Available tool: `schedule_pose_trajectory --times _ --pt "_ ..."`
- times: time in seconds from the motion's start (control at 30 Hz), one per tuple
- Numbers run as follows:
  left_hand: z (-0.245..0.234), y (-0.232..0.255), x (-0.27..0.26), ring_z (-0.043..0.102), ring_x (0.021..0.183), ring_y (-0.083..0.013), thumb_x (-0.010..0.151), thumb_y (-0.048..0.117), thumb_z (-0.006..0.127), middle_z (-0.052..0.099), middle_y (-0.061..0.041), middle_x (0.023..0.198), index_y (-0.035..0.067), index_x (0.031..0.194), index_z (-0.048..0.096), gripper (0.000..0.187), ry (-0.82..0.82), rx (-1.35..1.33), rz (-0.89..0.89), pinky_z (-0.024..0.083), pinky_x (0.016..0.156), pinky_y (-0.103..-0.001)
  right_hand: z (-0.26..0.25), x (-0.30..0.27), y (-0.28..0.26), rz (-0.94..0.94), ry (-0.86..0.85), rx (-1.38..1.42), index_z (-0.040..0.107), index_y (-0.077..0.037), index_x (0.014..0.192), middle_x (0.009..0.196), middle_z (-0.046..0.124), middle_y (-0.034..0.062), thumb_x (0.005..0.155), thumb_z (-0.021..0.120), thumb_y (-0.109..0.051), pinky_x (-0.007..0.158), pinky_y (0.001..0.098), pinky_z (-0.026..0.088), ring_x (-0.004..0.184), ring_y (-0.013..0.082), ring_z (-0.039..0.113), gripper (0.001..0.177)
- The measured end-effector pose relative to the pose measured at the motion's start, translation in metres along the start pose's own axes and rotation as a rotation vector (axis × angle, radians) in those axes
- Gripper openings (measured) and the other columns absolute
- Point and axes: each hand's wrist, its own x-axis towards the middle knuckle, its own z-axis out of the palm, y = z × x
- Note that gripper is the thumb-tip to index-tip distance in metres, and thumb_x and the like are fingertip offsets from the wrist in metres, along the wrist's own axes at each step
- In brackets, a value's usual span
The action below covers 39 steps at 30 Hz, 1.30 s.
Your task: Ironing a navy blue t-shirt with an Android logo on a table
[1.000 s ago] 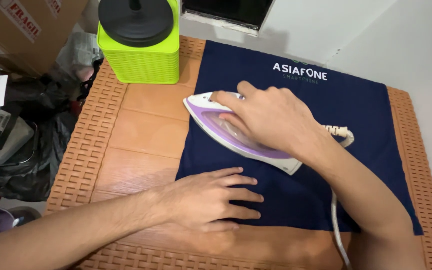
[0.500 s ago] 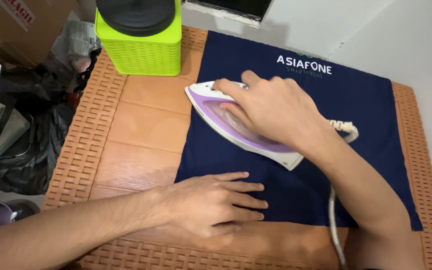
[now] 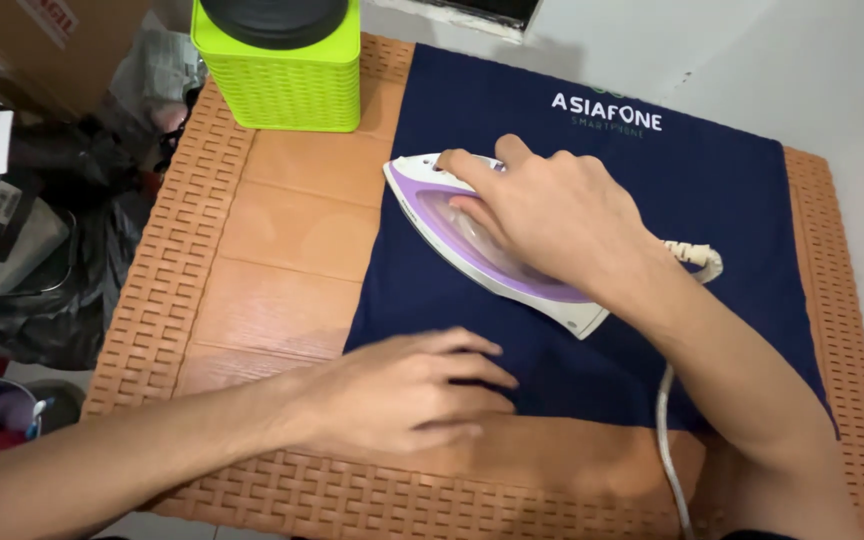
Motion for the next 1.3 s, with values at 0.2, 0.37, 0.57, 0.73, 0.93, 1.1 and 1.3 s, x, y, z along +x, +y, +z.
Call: schedule_pose_trajectory --times 0.2,0.37,0.57,0.73,0.93,1.1,1.3 --pt "-0.030 0.003 -0.022 0.061 0.108 -0.0373 0.100 0.048 0.058 0.065 -0.015 0.108 0.007 0.116 0.057 0.044 0.124 0.507 -0.937 0.057 0.073 -0.057 -0.008 0.001 -0.004 0.059 -0.104 0.081 0.047 -0.029 0.141 0.107 0.061 0.0173 0.106 0.036 -0.056 0.049 0.0654 0.057 0.064 0.0519 0.070 0.045" --pt "-0.013 0.000 -0.045 0.063 0.092 -0.0348 0.100 0.039 0.063 0.064 -0.014 0.096 0.007 0.098 0.057 0.032 0.084 0.588 -0.954 0.056 0.069 -0.049 -0.011 0.000 -0.005 0.069 -0.118 0.086 0.047 -0.030 0.143 0.110 0.061 0.0179 0.106 0.035 -0.054 0.052 0.0643 0.057 0.066 0.0510 0.070 0.045" --pt "-0.017 0.007 -0.040 0.075 0.085 -0.0357 0.103 0.034 0.053 0.067 -0.008 0.083 0.017 0.106 0.054 0.017 0.153 0.168 -1.145 0.060 0.065 -0.046 -0.027 -0.009 -0.002 -0.030 -0.140 0.150 0.050 -0.029 0.136 0.109 0.063 0.0177 0.106 0.038 -0.048 0.075 0.0615 0.060 0.081 0.0550 0.073 0.038" --pt "-0.020 0.032 -0.036 0.079 0.054 -0.0293 0.102 0.016 0.055 0.066 -0.008 0.077 0.015 0.122 0.044 0.023 0.367 -0.311 -1.180 0.064 0.047 -0.032 -0.019 -0.006 -0.003 0.036 -0.128 0.159 0.048 -0.030 0.138 0.107 0.061 0.0160 0.107 0.036 -0.048 0.073 0.0597 0.061 0.082 0.0530 0.074 0.037" --pt "-0.033 0.061 -0.033 0.069 0.054 -0.0025 0.099 0.022 0.065 0.075 0.005 0.062 0.026 0.112 0.075 0.017 0.212 -0.321 -1.207 0.058 0.063 -0.019 -0.023 -0.004 0.000 -0.024 -0.230 0.150 0.045 -0.036 0.146 0.112 0.062 0.0123 0.106 0.034 -0.053 0.063 0.0601 0.057 0.078 0.0475 0.070 0.046" --pt "-0.037 0.065 -0.040 0.070 0.050 -0.0133 0.102 0.016 0.060 0.077 -0.004 0.076 0.011 0.120 0.075 0.024 0.214 -0.565 -1.480 0.057 0.043 -0.026 -0.015 -0.004 -0.002 0.030 -0.187 0.123 0.045 -0.033 0.145 0.113 0.060 0.0169 0.106 0.035 -0.055 0.060 0.0638 0.057 0.075 0.0515 0.070 0.046" --pt "-0.030 0.063 -0.054 0.081 0.079 -0.0131 0.093 0.049 0.063 0.084 0.008 0.069 0.037 0.121 0.072 0.032 -0.016 0.038 -1.285 0.055 0.082 -0.030 -0.024 -0.006 0.005 -0.078 -0.245 0.209 0.046 -0.042 0.149 0.113 0.062 0.0059 0.103 0.041 -0.052 0.066 0.0598 0.057 0.080 0.0445 0.070 0.047"
